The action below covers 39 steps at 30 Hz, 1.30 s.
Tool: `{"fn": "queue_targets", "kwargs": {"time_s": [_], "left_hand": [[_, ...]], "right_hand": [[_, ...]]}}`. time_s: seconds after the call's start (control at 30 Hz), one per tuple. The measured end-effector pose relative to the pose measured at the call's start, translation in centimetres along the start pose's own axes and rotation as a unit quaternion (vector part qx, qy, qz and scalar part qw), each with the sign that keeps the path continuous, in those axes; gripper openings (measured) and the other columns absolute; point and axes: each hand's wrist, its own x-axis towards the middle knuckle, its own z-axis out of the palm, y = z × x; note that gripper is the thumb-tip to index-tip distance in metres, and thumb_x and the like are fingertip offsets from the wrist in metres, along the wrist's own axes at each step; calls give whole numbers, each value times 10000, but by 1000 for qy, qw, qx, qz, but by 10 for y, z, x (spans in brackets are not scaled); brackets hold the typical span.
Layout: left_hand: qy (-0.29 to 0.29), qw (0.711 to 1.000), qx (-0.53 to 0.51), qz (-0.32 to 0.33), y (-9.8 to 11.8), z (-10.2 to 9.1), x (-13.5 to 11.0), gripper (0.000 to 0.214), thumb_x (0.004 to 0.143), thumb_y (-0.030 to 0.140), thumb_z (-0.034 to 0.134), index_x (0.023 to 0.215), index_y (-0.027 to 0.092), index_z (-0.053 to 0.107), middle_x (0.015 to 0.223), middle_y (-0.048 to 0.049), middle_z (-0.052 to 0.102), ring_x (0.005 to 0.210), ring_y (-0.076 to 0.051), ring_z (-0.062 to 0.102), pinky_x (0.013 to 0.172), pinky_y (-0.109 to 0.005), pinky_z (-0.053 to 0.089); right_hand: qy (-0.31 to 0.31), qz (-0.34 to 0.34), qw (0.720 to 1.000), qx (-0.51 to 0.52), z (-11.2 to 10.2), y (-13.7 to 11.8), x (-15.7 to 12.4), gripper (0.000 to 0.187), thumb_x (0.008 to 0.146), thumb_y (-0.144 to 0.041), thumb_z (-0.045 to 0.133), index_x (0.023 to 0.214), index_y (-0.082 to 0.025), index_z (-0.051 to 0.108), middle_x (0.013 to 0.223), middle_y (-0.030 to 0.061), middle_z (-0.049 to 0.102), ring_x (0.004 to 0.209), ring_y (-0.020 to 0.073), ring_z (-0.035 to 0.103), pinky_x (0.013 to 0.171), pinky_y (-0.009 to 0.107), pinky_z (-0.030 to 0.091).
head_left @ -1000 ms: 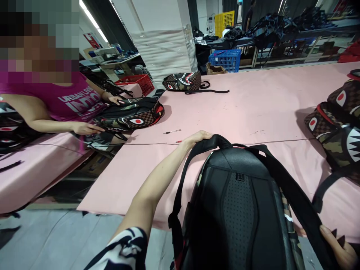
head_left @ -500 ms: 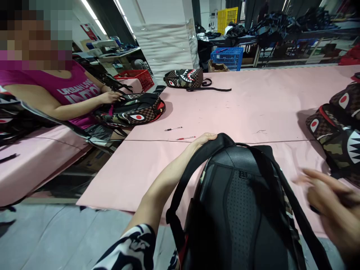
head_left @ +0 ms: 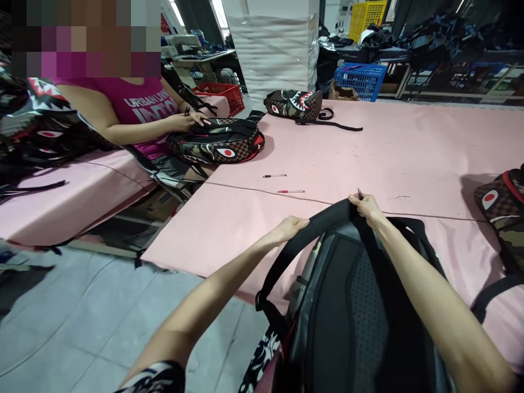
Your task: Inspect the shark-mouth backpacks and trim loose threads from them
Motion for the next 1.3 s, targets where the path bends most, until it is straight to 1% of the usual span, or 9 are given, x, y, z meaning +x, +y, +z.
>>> {"fn": "queue_targets", "kwargs": {"time_s": [0.13,0.27,0.37,0.47,0.7,0.9,1.03,1.23,1.3], "left_hand": [[8,992,-116,-40,2,9,-24,393,796,483,586,718,103,647,579,-49,639,509,-135,575,495,-234,438],[16,967,-249,-59,19,25,-27,325,793,407,629,733,88,656,578,-53,656,492,-116,582,499,-212,444],[10,968,-246,-52,29,34,-27,339,820,394,593,688,84,637,550,-51,643,464,-121,575,477,-219,433],[6,976,-213,-40,33,38,-34,379,828,434,561,653,100,600,522,-38,608,434,-122,541,453,-233,407],[13,991,-85,105,21,37,-103,399,737,460,646,580,137,474,539,63,405,494,-44,347,456,-181,254],[41,962,-266,46,2,47,-130,439,603,498,740,631,150,474,542,66,428,474,-46,351,460,-192,273],[41,962,-266,39,4,49,-129,424,615,502,725,702,134,534,594,37,511,497,-59,427,482,-197,327],[-69,994,-78,12,13,46,-140,398,720,461,657,950,158,541,755,-3,601,488,-69,508,452,-192,353],[-47,998,-48,4,9,37,-140,434,751,470,608,1038,154,531,829,-37,622,472,-62,487,429,-190,334]], "right_hand": [[50,-9,999,13,-2,-6,-11,272,663,-392,685,652,-176,520,493,-74,386,442,70,323,424,213,269],[92,-7,994,57,-1,-13,-80,297,712,-454,649,739,-171,564,569,-44,478,425,58,322,384,195,242],[-99,120,974,163,17,-16,-149,387,678,-518,686,670,-149,570,508,-56,436,357,23,194,325,188,125],[-160,155,923,313,41,-18,-188,367,588,-410,797,613,-147,542,450,-100,351,346,2,169,319,161,126],[-107,150,881,436,44,-18,-191,452,486,-256,842,578,-185,406,432,-139,287,337,-9,137,295,122,153],[-146,159,871,442,41,-20,-197,411,596,-218,780,616,-197,370,460,-130,311,338,-1,133,293,111,180],[-143,157,884,416,39,-17,-201,377,656,-278,757,645,-195,389,511,-100,420,331,-3,151,287,117,168],[-122,138,931,316,52,-4,-208,328,617,-369,748,650,-182,481,509,-64,480,333,9,185,295,156,170],[-114,126,950,263,55,1,-207,281,637,-388,714,690,-164,552,574,-15,570,337,18,213,305,177,189]]}}
